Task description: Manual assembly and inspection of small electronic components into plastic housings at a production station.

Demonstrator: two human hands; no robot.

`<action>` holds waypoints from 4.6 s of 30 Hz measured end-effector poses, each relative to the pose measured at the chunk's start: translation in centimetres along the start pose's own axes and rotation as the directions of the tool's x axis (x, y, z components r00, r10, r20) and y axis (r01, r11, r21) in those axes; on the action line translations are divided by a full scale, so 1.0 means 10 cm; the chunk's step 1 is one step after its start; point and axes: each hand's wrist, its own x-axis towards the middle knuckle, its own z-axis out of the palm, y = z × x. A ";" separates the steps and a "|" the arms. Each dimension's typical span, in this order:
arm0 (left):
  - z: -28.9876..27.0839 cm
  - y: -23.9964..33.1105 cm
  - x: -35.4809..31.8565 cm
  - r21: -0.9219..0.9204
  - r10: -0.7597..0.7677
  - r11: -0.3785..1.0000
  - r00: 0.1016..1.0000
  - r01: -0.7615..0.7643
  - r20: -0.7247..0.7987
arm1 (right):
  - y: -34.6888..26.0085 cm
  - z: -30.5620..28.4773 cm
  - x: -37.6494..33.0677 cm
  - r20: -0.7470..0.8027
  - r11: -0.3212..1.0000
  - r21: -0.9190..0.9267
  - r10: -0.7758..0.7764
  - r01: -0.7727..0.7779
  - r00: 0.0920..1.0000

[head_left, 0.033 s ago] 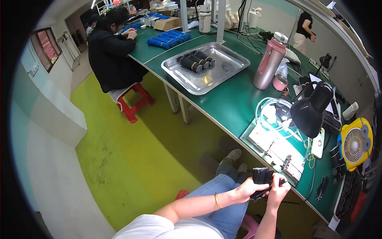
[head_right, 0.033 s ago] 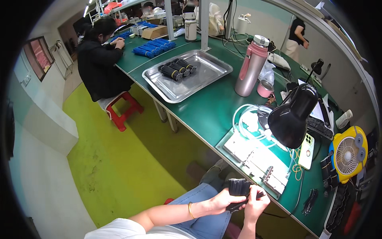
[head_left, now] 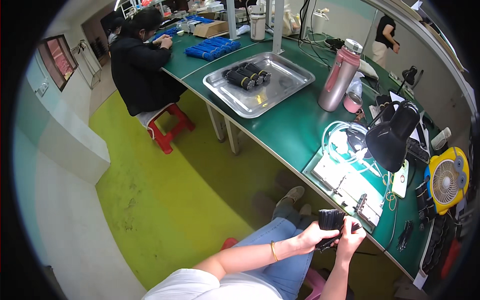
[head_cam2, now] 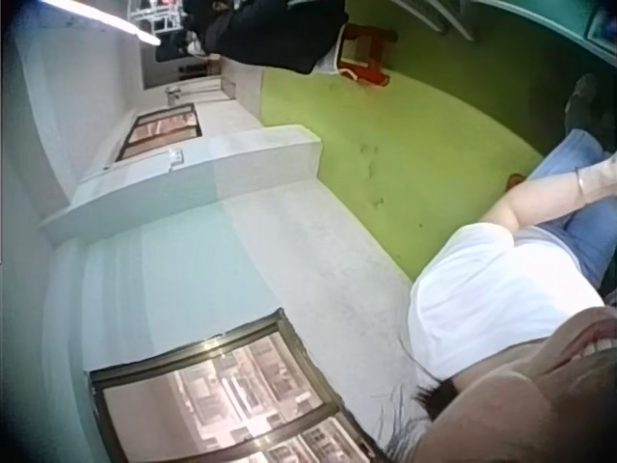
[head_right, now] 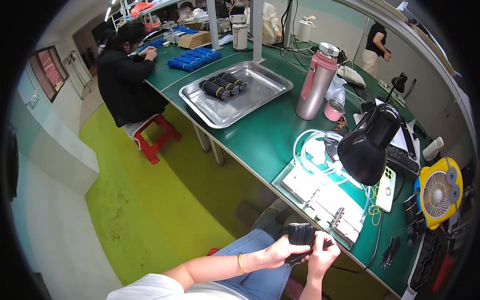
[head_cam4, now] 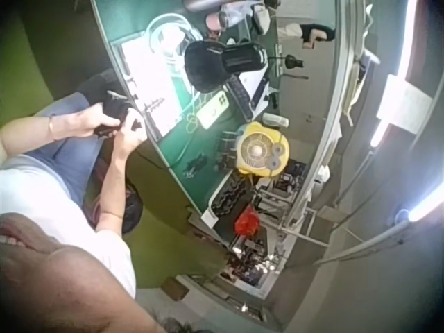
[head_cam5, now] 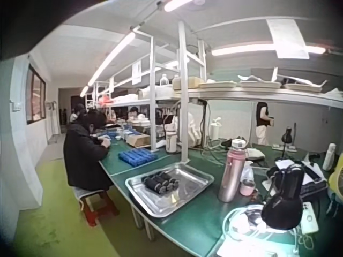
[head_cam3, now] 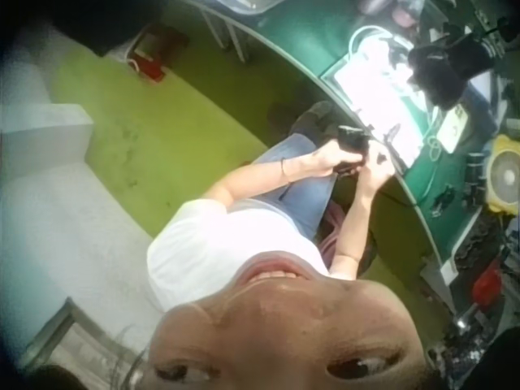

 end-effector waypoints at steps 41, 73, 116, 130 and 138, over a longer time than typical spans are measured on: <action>-0.06 0.20 0.21 0.032 0.158 0.987 0.984 -0.156 -0.082 | 0.11 0.27 0.33 0.054 0.951 0.265 0.147 -0.156 0.988; -0.05 0.35 0.07 0.047 0.143 0.990 0.961 -0.136 -0.236 | -0.06 0.42 0.20 -0.016 0.995 0.015 0.096 -0.095 0.995; -0.04 0.24 0.16 0.074 0.138 0.989 0.986 -0.131 -0.097 | 0.12 0.26 0.29 0.036 0.963 0.236 0.127 -0.132 0.991; -0.03 0.40 0.15 0.110 0.150 0.985 0.972 -0.132 -0.178 | 0.03 0.45 0.36 -0.035 0.959 0.215 0.195 -0.183 0.980; -0.04 0.19 0.05 0.028 0.163 0.987 0.981 -0.161 -0.102 | 0.25 0.24 0.17 -0.082 0.994 0.083 -0.070 0.077 0.994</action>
